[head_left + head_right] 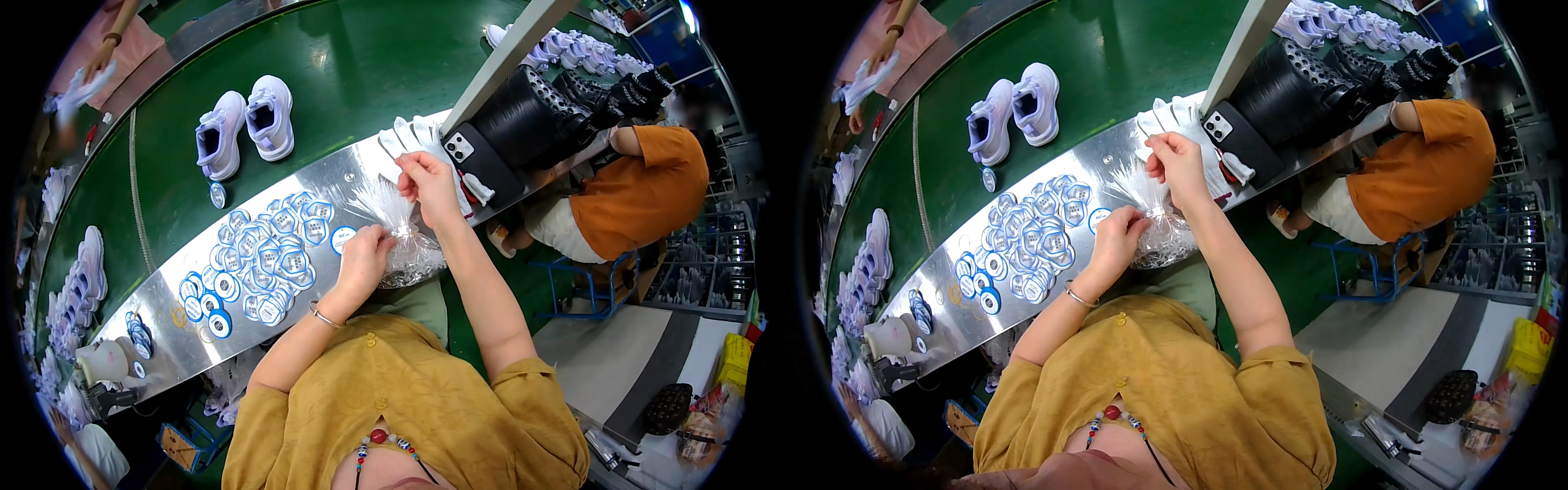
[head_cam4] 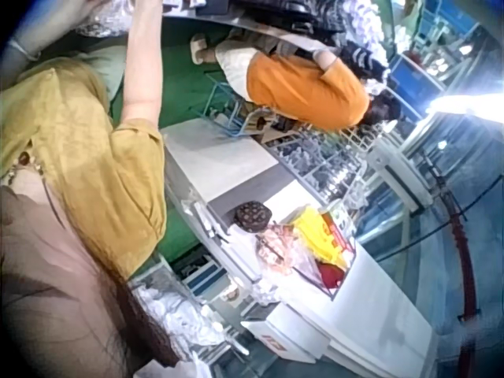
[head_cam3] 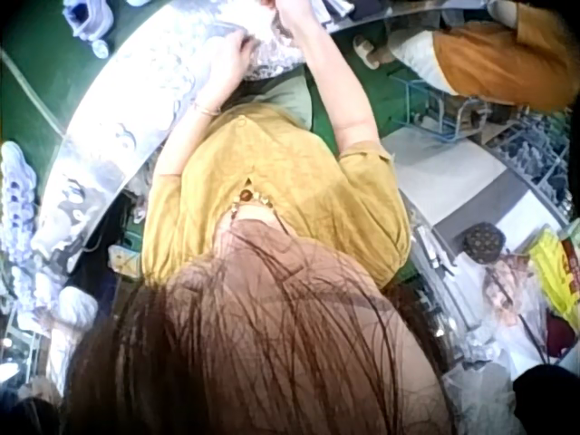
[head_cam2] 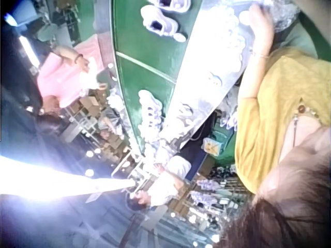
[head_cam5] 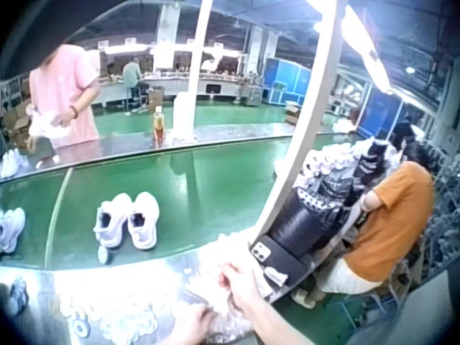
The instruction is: The person applies circular blue and white labels to the tongue of light purple sneakers moving along a green conveyor belt. They pick up each label, peel off the backing, and press it onto the shoe before moving to the next pair.
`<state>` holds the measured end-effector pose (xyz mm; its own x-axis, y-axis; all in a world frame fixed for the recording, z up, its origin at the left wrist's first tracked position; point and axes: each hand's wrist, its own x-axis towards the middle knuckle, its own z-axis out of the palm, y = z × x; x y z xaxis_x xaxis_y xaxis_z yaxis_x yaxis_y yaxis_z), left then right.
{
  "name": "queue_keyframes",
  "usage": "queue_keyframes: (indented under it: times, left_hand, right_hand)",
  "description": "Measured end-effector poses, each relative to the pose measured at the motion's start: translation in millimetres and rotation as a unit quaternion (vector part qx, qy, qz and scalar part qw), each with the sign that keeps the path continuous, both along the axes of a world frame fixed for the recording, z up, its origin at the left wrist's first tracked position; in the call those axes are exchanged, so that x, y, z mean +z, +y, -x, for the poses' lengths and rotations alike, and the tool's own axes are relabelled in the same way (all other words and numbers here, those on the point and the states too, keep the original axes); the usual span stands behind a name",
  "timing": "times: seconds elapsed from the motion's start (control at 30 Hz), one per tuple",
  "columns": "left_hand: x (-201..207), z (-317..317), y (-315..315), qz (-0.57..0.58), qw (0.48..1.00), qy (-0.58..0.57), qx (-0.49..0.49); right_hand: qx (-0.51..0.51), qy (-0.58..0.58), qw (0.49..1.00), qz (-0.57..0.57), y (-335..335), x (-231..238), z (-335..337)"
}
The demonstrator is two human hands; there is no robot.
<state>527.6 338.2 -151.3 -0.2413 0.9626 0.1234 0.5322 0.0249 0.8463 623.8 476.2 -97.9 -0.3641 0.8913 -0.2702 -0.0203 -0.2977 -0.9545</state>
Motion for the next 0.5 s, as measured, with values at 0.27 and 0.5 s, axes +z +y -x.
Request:
queue_keyframes:
  times: [0.27,0.5]
  left_hand:
    - [-7,4,-4,-0.033,0.997,-0.043,0.06]
    - [-4,12,-6,-0.05,0.995,0.001,0.09]
  right_hand:
    - [0.06,-0.202,0.971,-0.111,-26,-5,-16]
    - [0.133,-0.224,0.94,-0.222,-26,-32,-4]
